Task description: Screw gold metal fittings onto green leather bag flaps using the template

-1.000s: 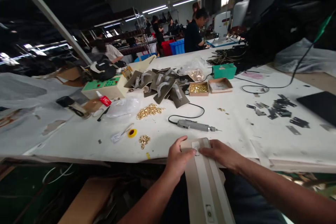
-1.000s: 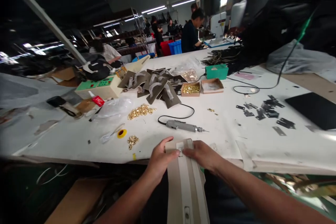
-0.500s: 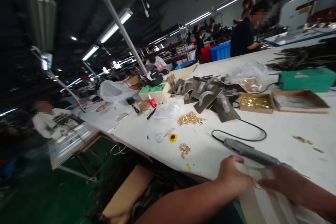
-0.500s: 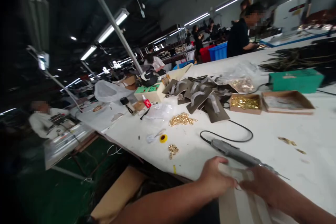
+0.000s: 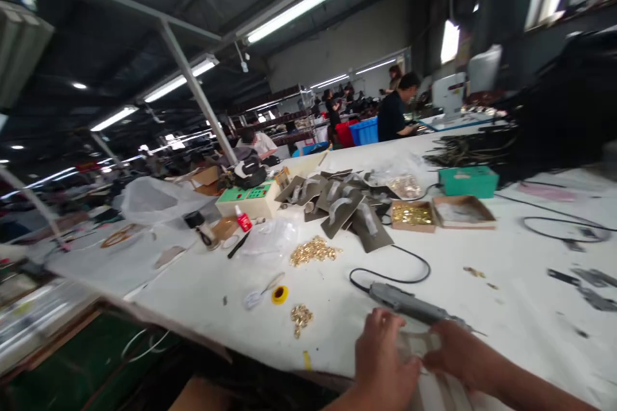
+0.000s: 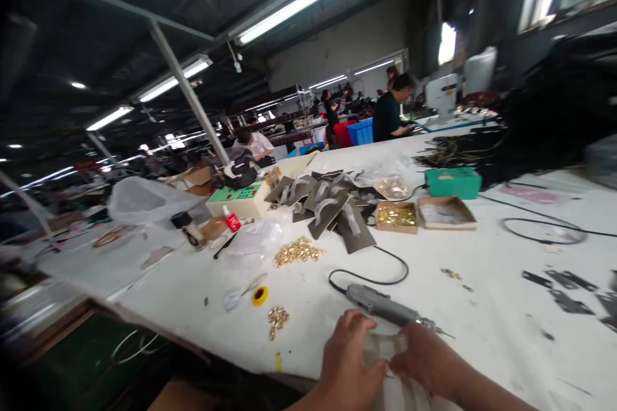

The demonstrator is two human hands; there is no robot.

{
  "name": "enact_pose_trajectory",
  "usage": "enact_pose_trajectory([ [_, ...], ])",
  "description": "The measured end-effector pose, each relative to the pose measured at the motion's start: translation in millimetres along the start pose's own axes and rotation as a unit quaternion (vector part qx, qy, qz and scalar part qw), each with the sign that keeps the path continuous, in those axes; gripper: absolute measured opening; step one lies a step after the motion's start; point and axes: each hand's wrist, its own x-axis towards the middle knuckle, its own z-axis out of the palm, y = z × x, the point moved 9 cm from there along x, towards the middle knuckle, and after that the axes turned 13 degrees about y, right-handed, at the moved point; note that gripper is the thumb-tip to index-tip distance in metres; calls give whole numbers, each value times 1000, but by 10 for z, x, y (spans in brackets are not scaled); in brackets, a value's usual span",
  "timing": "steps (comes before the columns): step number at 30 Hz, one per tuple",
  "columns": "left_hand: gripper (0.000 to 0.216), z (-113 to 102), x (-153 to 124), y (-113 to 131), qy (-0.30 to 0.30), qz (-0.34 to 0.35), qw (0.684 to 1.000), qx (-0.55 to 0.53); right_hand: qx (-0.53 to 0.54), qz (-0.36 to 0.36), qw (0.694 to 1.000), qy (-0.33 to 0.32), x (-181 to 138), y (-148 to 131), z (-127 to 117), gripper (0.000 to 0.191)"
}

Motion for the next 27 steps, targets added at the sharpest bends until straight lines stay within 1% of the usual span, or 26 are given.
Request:
enact_pose_trajectory([
  [2, 37, -23, -20, 163, 6, 112, 993, 32, -32, 36, 999, 4, -29, -71, -87, 16],
  [3, 28, -17, -36, 212, 5, 146, 989, 37, -42, 32, 999, -7, -45, -139, -111, 12],
  [4, 22, -4, -48, 237, 0, 164, 986, 37, -56, 38, 997, -23, -64, -178, -129, 7],
  [5, 19, 14, -54, 243, -5, 170, 985, 37, -60, 33, 997, -32, -77, -230, -154, 6],
  [6, 18, 30, -53, 239, -9, 170, 985, 37, -64, 21, 997, -48, -91, -286, -163, 11],
  [8, 19, 66, -42, 222, -17, 167, 985, 41, -56, 13, 996, -68, -116, -352, -183, 11],
  [10, 20, 97, -23, 198, -22, 166, 985, 46, -45, 19, 995, -82, -145, -367, -195, 9],
  [12, 20, 116, -4, 165, -22, 166, 985, 52, -50, 16, 996, -76, -172, -355, -238, 11],
  [14, 20, 122, 11, 128, -14, 167, 984, 54, -76, -13, 997, -31, -181, -332, -378, 15],
  [17, 20, 141, 18, 76, -5, 173, 984, 50, -89, -51, 992, 67, -190, -194, -758, 19],
  [20, 20, 161, 23, 37, -2, 177, 983, 49, -89, -23, 984, 155, -168, 163, -1242, 25],
  [22, 20, 162, 29, 29, 2, 180, 983, 48, -113, -3, 970, 213, -130, 401, -1549, 26],
  [23, 20, 159, 31, 30, 5, 181, 982, 46, -123, 2, 964, 235, -101, 496, -1666, 26],
  [25, 19, 154, 34, 34, 8, 183, 982, 44, -138, 5, 957, 255, -16, 624, -1796, 28],
  [27, 19, 156, 36, 32, 8, 182, 982, 43, -152, 1, 955, 254, 91, 675, -1818, 30],
])
